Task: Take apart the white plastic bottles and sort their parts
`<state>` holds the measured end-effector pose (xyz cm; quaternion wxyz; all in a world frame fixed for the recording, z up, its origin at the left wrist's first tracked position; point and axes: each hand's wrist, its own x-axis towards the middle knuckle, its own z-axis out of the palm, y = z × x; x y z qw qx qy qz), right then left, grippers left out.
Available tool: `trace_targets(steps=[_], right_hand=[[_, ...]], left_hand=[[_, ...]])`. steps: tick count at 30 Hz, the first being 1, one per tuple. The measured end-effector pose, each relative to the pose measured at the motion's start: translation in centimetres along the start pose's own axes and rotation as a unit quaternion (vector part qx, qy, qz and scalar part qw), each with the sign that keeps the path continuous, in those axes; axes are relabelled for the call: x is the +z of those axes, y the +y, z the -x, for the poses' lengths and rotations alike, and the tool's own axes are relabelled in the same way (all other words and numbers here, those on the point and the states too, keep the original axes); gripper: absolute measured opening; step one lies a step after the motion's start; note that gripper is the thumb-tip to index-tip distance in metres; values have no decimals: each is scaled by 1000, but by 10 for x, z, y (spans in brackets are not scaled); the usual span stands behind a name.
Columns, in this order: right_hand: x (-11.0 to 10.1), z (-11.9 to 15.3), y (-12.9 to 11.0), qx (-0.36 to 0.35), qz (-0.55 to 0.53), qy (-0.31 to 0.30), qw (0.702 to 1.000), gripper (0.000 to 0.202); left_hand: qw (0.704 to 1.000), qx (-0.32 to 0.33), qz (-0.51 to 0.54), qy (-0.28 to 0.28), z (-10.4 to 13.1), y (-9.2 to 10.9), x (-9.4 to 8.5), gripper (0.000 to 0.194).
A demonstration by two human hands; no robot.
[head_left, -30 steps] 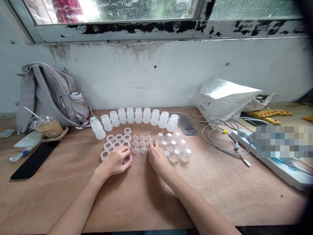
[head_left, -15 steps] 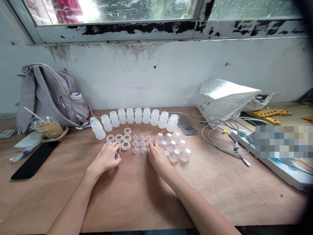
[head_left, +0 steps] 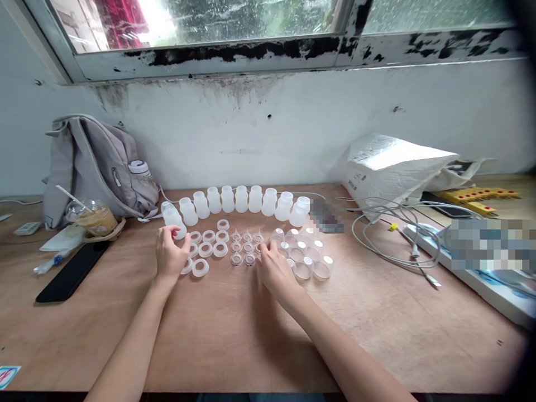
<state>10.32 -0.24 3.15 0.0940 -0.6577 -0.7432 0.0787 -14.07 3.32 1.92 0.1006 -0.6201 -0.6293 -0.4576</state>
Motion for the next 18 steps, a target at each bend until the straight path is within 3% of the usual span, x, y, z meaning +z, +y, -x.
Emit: trace_targets(steps=[4, 8, 11, 14, 18], right_hand=[[0, 0, -1, -8, -32, 40, 999, 15], [4, -1, -1, -20, -58, 66, 996, 16], [6, -3, 0, -26, -66, 70, 995, 17], [7, -5, 1, -25, -78, 69, 994, 18], [9, -5, 1, -28, -95, 94, 991, 19]], left_hand=[[991, -94, 47, 78, -7, -31, 14, 62], [977, -188, 103, 15, -10, -56, 32, 80], [967, -214, 132, -32, -11, -67, 41, 74], [972, -201, 109, -58, -13, -72, 44, 53], [977, -192, 63, -61, -15, -71, 42, 38]])
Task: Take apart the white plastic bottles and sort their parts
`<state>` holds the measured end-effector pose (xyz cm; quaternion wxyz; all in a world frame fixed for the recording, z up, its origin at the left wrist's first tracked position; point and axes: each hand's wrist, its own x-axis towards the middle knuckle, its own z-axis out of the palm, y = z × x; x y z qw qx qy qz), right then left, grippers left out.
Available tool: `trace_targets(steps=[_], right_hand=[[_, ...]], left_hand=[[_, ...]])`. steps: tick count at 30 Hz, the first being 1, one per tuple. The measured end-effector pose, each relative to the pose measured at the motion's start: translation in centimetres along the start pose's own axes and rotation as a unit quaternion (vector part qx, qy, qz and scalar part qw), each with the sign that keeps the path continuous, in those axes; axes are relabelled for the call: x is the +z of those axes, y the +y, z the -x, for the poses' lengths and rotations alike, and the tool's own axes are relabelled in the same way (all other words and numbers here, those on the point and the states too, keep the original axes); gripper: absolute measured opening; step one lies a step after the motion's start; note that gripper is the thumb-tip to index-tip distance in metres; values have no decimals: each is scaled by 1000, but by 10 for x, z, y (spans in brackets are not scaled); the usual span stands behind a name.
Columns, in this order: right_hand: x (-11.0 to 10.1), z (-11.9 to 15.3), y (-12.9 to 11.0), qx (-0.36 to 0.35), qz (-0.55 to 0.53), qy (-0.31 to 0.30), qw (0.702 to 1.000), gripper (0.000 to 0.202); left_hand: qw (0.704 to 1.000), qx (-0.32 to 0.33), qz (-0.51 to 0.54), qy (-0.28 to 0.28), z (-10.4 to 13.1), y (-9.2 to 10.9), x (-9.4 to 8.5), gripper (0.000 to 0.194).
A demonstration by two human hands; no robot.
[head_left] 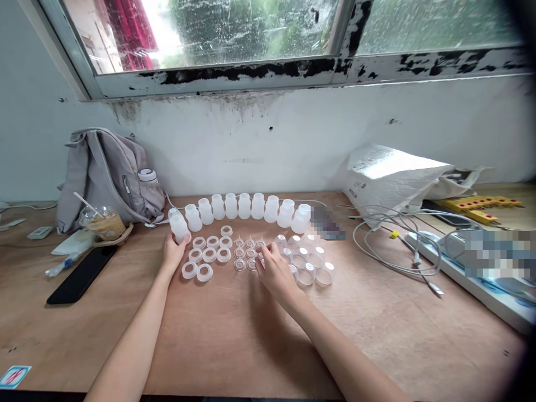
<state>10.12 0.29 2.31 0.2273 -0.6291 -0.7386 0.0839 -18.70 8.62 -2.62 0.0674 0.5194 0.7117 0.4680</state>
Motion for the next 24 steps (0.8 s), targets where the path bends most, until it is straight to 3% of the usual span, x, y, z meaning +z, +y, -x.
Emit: trace_targets(steps=[6, 10, 13, 15, 17, 19, 24], right_hand=[[-3, -2, -1, -17, -83, 76, 993, 21], [-9, -3, -4, -35, -217, 115, 969, 19], [-16, -3, -8, -39, -387, 56, 920, 28], [-21, -2, -10, -50, -494, -2, 868, 35], [-23, -2, -11, -60, -551, -48, 831, 35], [-24, -3, -12, -58, -567, -73, 818, 28], [-19, -5, -10, -25, -586, -60, 807, 22]], left_hand=[[998, 28, -38, 49, 12, 23, -11, 39], [991, 129, -24, 23, 42, 59, -25, 31], [977, 198, 23, -76, 79, 87, -26, 27], [962, 202, 82, -162, 106, 101, -21, 27], [929, 194, 163, -269, 129, 111, -14, 30], [898, 161, 230, -340, 143, 117, -7, 32], [849, 60, 328, -410, 142, 119, -3, 37]])
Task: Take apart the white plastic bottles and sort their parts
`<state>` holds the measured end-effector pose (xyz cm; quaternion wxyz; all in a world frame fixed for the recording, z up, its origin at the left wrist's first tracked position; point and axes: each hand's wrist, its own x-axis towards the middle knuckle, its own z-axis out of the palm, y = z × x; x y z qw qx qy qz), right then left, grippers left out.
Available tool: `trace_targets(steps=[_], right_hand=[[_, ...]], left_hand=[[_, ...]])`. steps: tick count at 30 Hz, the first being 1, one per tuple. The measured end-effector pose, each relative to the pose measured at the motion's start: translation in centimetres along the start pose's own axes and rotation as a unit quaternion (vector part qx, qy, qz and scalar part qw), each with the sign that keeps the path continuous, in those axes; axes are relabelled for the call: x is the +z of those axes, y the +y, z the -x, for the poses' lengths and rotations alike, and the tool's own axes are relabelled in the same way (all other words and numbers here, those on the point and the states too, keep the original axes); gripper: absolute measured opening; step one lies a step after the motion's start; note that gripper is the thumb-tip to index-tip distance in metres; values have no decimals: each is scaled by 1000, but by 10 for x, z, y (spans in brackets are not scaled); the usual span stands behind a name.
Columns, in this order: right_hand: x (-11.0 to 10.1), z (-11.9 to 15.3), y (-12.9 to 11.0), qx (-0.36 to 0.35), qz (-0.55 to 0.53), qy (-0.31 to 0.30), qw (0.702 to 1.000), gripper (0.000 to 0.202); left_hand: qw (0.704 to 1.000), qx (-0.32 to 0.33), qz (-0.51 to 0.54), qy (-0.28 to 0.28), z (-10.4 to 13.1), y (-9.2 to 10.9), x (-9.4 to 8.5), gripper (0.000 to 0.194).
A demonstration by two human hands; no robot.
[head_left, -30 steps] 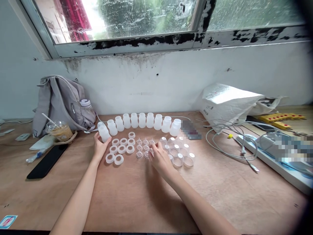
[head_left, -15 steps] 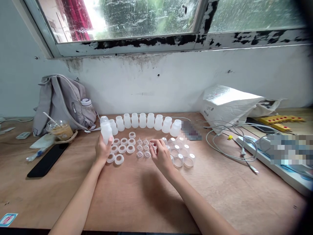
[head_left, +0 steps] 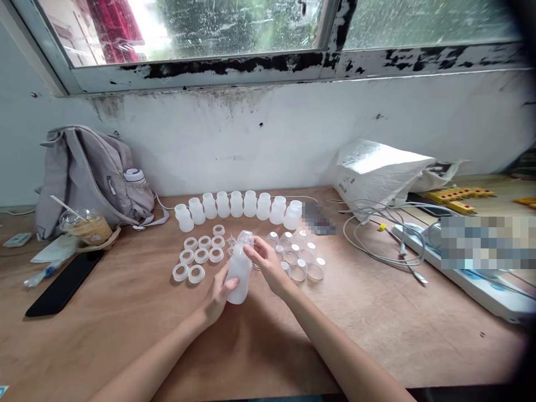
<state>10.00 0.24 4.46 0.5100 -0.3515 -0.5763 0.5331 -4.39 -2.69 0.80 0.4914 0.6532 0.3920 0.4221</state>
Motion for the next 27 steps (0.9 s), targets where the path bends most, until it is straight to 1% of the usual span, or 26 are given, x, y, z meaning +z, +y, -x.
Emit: trace_targets(steps=[2, 4, 6, 9, 11, 13, 17, 22, 27], right_hand=[[2, 0, 4, 4, -6, 4, 1000, 21], [4, 1, 8, 13, -5, -7, 1000, 22], [6, 2, 11, 23, 2, -17, 1000, 25], [8, 3, 13, 5, 19, 10, 1000, 35], [7, 3, 13, -9, 18, 34, 999, 33], [7, 2, 13, -2, 2, 41, 999, 27], [7, 2, 12, 11, -20, 50, 999, 23], [9, 4, 9, 29, -60, 39, 997, 20], [9, 5, 10, 47, -111, 51, 991, 20]], left_hand=[[998, -39, 46, -15, -3, 0, -4, 37], [992, -67, 100, -27, -4, -2, -5, 38], [985, -81, 151, -32, -5, -3, -4, 39], [978, -92, 185, -31, -6, -3, -2, 39], [976, -94, 192, -34, -6, -1, -1, 37], [974, -98, 200, -38, -6, 2, -1, 35], [970, -110, 211, -51, -6, 1, -2, 34], [979, -86, 178, -45, -6, -4, -3, 37], [986, -69, 143, -42, -7, -5, -4, 42]])
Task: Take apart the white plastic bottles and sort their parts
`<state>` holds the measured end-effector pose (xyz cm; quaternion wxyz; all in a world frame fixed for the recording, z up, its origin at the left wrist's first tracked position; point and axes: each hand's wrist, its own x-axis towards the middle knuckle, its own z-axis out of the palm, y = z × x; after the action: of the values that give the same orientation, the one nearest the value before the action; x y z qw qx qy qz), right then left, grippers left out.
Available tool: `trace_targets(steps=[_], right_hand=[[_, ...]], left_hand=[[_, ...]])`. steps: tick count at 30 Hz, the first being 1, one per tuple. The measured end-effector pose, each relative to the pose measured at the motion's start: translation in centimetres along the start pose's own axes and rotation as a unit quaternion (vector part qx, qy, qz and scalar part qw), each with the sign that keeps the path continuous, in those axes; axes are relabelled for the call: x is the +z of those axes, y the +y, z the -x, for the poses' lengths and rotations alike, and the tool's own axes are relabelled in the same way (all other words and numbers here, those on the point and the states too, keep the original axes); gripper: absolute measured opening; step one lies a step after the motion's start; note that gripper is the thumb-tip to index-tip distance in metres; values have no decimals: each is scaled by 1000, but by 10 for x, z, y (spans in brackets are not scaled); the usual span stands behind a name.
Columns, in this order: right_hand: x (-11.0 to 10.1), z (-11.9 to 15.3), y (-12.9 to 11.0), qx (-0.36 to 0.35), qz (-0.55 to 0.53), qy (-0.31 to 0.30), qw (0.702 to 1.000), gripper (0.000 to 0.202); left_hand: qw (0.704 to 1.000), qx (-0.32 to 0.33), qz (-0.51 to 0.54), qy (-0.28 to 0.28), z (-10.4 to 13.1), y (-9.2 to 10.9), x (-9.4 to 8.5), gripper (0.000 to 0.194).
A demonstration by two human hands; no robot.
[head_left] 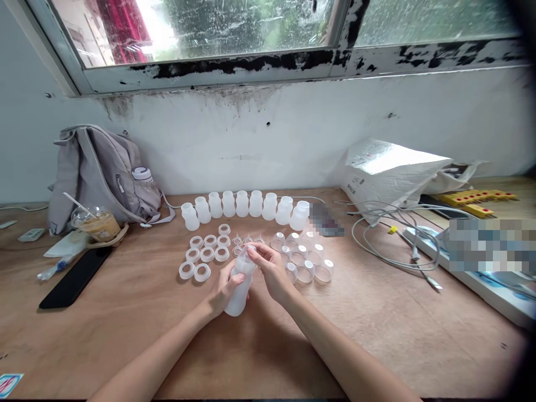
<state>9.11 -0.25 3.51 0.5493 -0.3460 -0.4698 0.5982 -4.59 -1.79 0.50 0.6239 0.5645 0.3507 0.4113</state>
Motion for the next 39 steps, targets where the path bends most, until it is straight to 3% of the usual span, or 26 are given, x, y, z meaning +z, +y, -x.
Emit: trace_targets(steps=[6, 18, 26, 39], right_hand=[[0, -2, 4, 0, -35, 13, 999, 18], [3, 3, -2, -66, 74, 30, 995, 23], [7, 2, 3, -59, 28, 77, 995, 21], [10, 8, 3, -52, 15, 105, 993, 26]], left_hand=[[1000, 6, -11, 2, -4, -2, -2, 37], [999, 28, -26, 21, -5, 1, 1, 28], [996, 30, -61, 56, -3, 0, 13, 32], [998, -2, -5, 55, -1, 5, 18, 28]])
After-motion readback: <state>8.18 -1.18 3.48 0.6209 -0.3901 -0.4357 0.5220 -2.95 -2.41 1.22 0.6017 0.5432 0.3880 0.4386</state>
